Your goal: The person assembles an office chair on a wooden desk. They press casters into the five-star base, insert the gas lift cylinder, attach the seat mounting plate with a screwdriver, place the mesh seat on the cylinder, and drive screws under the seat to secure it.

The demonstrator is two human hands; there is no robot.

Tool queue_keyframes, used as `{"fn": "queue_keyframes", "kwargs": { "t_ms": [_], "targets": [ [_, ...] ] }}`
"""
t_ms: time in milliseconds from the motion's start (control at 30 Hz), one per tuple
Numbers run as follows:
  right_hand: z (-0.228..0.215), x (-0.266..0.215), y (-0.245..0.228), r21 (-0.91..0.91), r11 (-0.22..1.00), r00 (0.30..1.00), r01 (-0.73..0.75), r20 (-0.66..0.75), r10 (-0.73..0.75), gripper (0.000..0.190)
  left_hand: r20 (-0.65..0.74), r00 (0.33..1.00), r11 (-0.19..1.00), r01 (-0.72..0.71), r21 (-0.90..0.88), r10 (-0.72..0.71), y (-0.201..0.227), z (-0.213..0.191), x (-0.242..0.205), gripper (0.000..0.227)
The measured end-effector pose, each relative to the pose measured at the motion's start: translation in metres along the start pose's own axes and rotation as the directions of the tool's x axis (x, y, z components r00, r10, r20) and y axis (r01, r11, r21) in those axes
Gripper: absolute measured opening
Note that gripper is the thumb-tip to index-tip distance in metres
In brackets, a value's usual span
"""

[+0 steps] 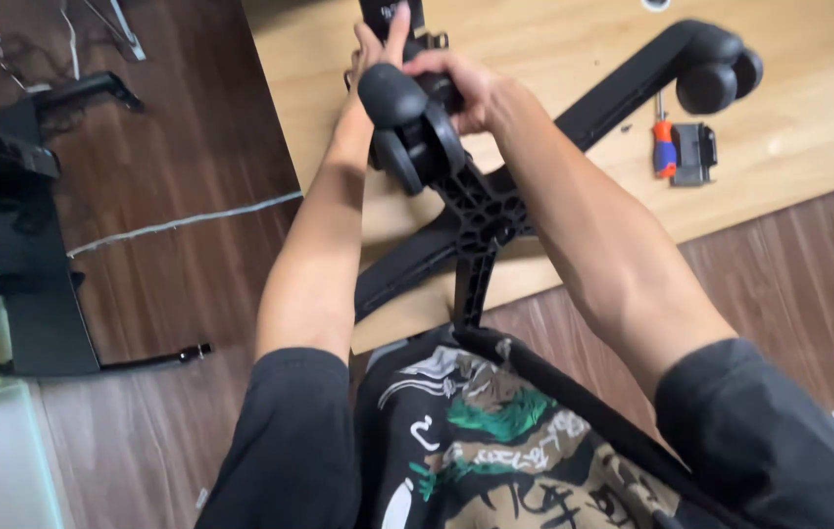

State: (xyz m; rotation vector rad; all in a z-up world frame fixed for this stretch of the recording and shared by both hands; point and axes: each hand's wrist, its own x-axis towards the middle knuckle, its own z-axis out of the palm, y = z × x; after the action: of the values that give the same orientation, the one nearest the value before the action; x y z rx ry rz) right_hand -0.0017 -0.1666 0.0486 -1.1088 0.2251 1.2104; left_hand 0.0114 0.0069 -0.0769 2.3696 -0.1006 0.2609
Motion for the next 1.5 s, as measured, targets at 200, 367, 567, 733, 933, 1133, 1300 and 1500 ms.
{"fn": "queue_keyframes", "kwargs": {
  "t_ms": [200, 367, 567, 733, 933, 1133, 1300, 1500],
  "targets": [
    [0.006, 0.033, 0.001, -0.931, -0.205, 0.756, -0.302, -0.103, -0.646, 0.036, 0.047, 0.998, 0.998, -0.053, 0.04, 0.051, -0.013, 0.003, 0.009, 0.088],
    [0.028, 0.03, 0.004, -0.962, -0.005, 0.604, -0.272, -0.167, -0.779, 0.037, -0.078, 0.979, 0.982, -0.188, 0.038, 0.19, -0.041, 0.025, 0.006, 0.086],
    [0.04, -0.023, -0.001, -0.712, 0.702, 0.843, 0.011, -0.372, -0.39, 0.038, -0.031, 0.997, 0.995, -0.079, -0.069, 0.077, -0.001, -0.004, -0.003, 0.103],
    [-0.013, 0.015, 0.008, -0.247, 0.955, 0.966, 0.163, -0.155, -0.205, 0.045, -0.055, 0.995, 0.996, -0.083, -0.021, 0.082, -0.023, 0.018, 0.01, 0.089],
    [0.027, -0.005, -0.001, -0.663, 0.748, 0.908, -0.03, -0.331, -0.256, 0.043, 0.049, 0.936, 0.823, 0.33, -0.463, -0.348, 0.016, -0.022, 0.007, 0.098],
    [0.048, -0.016, -0.001, -0.972, 0.143, 0.714, -0.186, -0.234, -0.66, 0.054, 0.128, 0.874, 0.793, 0.481, -0.375, -0.469, 0.016, -0.016, 0.017, 0.091],
    [0.057, -0.035, -0.005, -0.746, 0.66, 0.781, -0.09, -0.464, -0.417, 0.049, 0.0, 0.909, 0.833, 0.383, -0.4, -0.418, 0.006, 0.0, 0.01, 0.069],
    [0.015, -0.003, 0.005, -0.427, 0.892, 0.928, 0.152, -0.25, -0.277, 0.05, 0.007, 0.965, 0.754, 0.211, -0.622, -0.264, -0.011, 0.001, 0.007, 0.058]
  ]
}}
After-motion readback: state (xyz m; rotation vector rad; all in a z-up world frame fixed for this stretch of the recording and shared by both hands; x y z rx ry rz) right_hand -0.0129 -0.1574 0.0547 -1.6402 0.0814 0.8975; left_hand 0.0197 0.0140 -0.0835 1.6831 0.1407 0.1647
